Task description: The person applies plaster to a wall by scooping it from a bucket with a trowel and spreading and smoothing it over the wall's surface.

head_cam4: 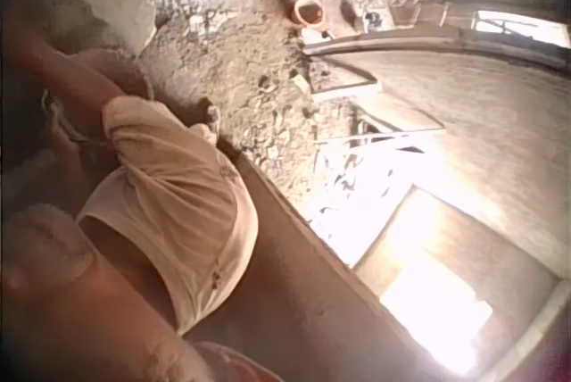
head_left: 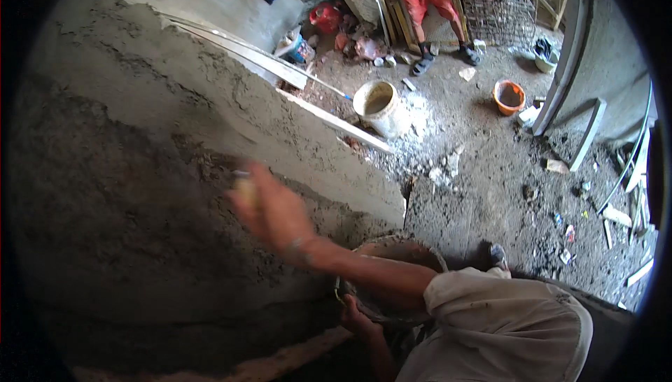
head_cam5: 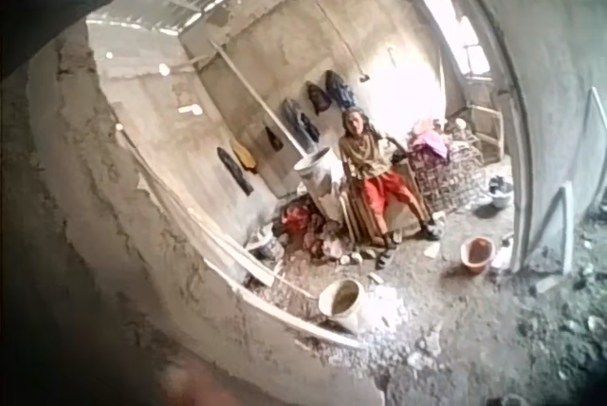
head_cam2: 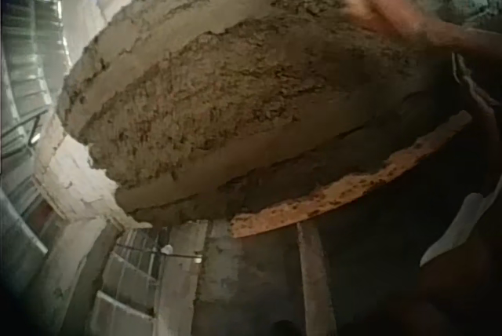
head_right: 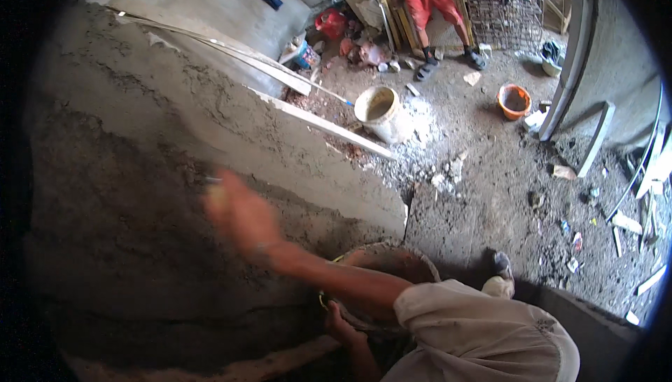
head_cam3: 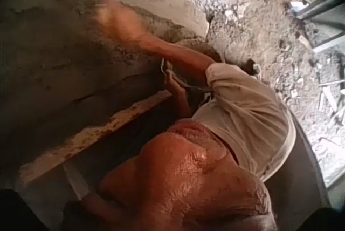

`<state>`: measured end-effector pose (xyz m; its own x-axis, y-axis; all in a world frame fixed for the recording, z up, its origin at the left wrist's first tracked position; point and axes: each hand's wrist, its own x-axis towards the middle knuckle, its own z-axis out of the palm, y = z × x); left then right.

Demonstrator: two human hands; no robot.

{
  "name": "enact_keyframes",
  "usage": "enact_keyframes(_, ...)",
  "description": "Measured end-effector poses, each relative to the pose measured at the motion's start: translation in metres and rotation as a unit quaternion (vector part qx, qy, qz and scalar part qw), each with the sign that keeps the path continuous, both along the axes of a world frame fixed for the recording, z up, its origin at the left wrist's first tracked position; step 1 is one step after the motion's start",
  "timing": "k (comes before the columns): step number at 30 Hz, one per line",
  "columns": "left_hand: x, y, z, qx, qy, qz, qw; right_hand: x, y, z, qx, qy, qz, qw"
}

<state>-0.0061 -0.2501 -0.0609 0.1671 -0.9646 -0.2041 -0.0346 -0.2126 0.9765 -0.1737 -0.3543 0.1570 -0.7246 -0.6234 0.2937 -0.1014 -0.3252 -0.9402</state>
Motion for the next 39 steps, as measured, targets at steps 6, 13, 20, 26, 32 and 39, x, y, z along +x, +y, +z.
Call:
enact_keyframes(6,0.013,0.008,-0.013,0.043,0.017,0.007,0.999,-0.034,0.062,0.023,-0.213,0.087,0.052,0.972)
enact_keyframes(13,0.033,0.004,-0.039,0.027,0.027,0.013,0.999,-0.070,0.091,-0.184,0.063,-0.452,0.232,0.859)
enact_keyframes(20,0.029,0.011,-0.019,0.009,0.025,-0.016,1.000,-0.080,0.027,-0.197,-0.155,-0.570,0.295,0.751)
enact_keyframes(26,0.033,0.019,-0.001,0.049,-0.073,-0.025,0.996,-0.060,-0.037,-0.167,-0.228,-0.561,0.354,0.713)
enact_keyframes(32,0.052,0.012,-0.028,0.051,0.002,0.007,0.999,-0.016,-0.022,-0.082,-0.138,-0.526,0.341,0.766)
enact_keyframes(39,0.034,0.011,-0.022,0.035,0.019,-0.026,0.999,0.011,0.049,-0.105,0.009,-0.347,0.398,0.849)
